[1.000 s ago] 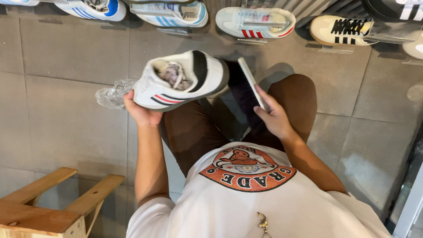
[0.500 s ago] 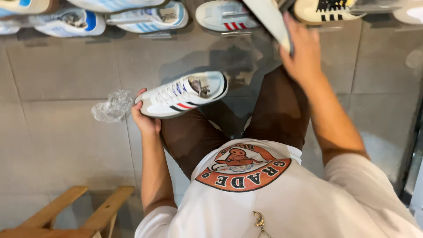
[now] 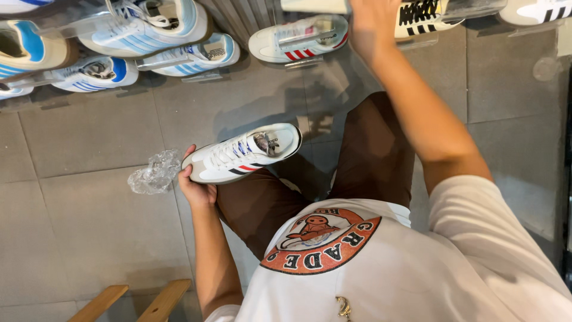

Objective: The person picks up a white sneaker with red stripes and uses a brush to clean its surface. They rotate the shoe to access different areas, then place it back on the shelf. Later, they sit on the floor and continue brushing another sneaker.

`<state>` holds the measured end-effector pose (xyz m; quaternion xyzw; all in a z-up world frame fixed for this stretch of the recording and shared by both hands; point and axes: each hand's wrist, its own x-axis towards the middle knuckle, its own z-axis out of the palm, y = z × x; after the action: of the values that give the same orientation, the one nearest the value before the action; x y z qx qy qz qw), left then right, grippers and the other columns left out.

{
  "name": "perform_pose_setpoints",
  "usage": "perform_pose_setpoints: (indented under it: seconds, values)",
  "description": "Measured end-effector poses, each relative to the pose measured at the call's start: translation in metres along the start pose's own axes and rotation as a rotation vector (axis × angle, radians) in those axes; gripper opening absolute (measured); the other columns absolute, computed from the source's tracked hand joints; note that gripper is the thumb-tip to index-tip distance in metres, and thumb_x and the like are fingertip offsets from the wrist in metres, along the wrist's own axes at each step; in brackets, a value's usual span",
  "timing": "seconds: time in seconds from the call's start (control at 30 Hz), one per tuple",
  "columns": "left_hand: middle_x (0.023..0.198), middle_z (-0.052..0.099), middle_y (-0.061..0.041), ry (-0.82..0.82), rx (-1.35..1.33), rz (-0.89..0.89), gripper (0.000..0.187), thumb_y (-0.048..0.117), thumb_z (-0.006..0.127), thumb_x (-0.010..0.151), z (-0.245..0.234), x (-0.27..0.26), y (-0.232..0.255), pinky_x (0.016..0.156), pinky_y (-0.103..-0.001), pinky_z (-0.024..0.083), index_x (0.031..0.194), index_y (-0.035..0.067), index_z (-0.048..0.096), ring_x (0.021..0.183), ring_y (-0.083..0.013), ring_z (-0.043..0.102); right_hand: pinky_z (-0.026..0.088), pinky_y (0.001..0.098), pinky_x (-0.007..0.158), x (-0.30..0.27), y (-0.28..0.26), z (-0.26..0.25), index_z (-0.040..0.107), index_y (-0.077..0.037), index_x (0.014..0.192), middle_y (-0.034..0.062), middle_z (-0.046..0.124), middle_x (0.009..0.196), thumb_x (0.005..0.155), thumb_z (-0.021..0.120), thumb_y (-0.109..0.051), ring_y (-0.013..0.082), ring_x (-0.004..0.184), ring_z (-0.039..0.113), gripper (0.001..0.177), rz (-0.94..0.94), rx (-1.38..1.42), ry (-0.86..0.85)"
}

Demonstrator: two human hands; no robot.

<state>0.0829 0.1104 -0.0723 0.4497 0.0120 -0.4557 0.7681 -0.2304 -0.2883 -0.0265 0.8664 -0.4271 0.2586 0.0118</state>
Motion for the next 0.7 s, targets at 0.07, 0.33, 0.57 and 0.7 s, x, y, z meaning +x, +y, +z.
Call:
perform_pose_setpoints:
  seconds: [0.07,0.33,0.57,0.7]
  values:
    - [0.114,0.067,-0.024,0.049,-0.03,0.005,0.071,0.03,0.062,0.07,-0.005,-0.001,-0.001,0.098,-0.048,0.054,0.137,0.005,0.06,0.11,-0.0387,0.064,0.033,0.0487,0.093,-0.033,-0.015,-0.01,0.072,-0.013,0.12,0.0063,0.069,0.111,0.087,0.06,0.003,0.0305,0.101,0.054,0.039,-0.109,-0.095,0.085]
    - [0.117,0.069,-0.026,0.049,-0.168,-0.03,0.064,0.041,0.064,0.073,0.044,0.018,-0.006,0.104,-0.051,0.051,0.119,-0.005,0.066,0.116,-0.0432,0.064,0.035,0.0528,0.092,-0.169,-0.072,0.01,0.071,-0.024,0.122,-0.0009,0.07,0.102,0.089,0.055,-0.009,0.03,0.099,0.059,0.04,-0.069,-0.074,-0.341]
    - [0.129,0.063,-0.025,0.036,-0.269,-0.127,0.072,0.038,0.078,0.076,0.186,0.085,-0.048,0.106,-0.055,0.052,0.133,-0.001,0.058,0.117,-0.0393,0.064,0.029,0.058,0.095,-0.19,-0.1,0.009,0.063,-0.02,0.114,0.004,0.058,0.091,0.096,0.046,-0.002,0.0286,0.095,0.056,0.03,-0.147,0.277,-0.507]
    - [0.125,0.066,-0.022,-0.017,-0.164,-0.08,0.067,0.041,0.08,0.079,0.247,0.113,-0.064,0.1,-0.05,0.055,0.13,0.003,0.06,0.113,-0.0352,0.065,0.027,0.0586,0.099,-0.2,-0.098,0.009,0.061,-0.022,0.117,0.0023,0.062,0.096,0.098,0.044,-0.008,0.0263,0.103,0.055,0.029,-0.169,0.239,-0.593]
